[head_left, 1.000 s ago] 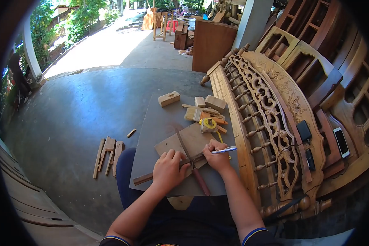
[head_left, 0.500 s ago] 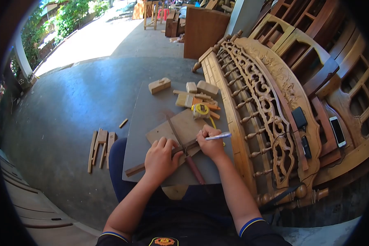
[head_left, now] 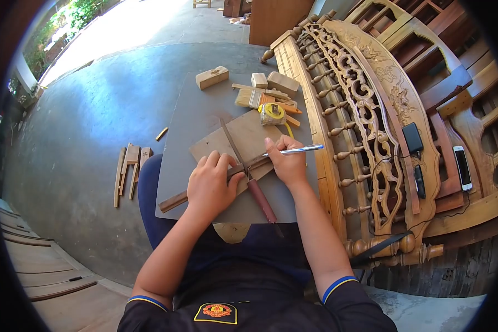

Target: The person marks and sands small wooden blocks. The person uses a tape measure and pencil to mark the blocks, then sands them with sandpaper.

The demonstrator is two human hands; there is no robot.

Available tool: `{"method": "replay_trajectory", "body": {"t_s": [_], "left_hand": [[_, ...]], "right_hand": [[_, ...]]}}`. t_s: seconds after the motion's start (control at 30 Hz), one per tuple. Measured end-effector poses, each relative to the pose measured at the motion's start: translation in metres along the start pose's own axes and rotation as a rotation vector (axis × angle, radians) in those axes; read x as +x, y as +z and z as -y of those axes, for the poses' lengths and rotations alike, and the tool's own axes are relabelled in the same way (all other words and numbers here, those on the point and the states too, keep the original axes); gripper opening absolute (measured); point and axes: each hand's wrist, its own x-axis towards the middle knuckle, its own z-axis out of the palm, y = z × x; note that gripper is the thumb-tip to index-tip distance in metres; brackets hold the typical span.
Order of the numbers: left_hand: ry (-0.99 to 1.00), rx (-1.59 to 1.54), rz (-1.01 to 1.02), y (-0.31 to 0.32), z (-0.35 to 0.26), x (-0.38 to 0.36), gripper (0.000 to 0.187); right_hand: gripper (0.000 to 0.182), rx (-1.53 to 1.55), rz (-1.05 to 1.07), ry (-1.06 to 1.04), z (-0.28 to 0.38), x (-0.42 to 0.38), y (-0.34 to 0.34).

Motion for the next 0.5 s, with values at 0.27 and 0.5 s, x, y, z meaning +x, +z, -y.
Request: {"method": "replay_trajectory", "body": {"t_s": [0.27,0.5], "left_hand": [[-0.005,0.010,-0.003,0.0012,-0.0005,0.0000,0.027],[0.002,0.011,-0.008,0.0016,0.0008,0.0001,0.027]], "right_hand": [[0.048,-0.026,-0.006,-0.005,0.0016,-0.0018,0.0055],[0.043,-0.015,-0.019,-0.030,0.0022,-0.0015,0.0053]]}}
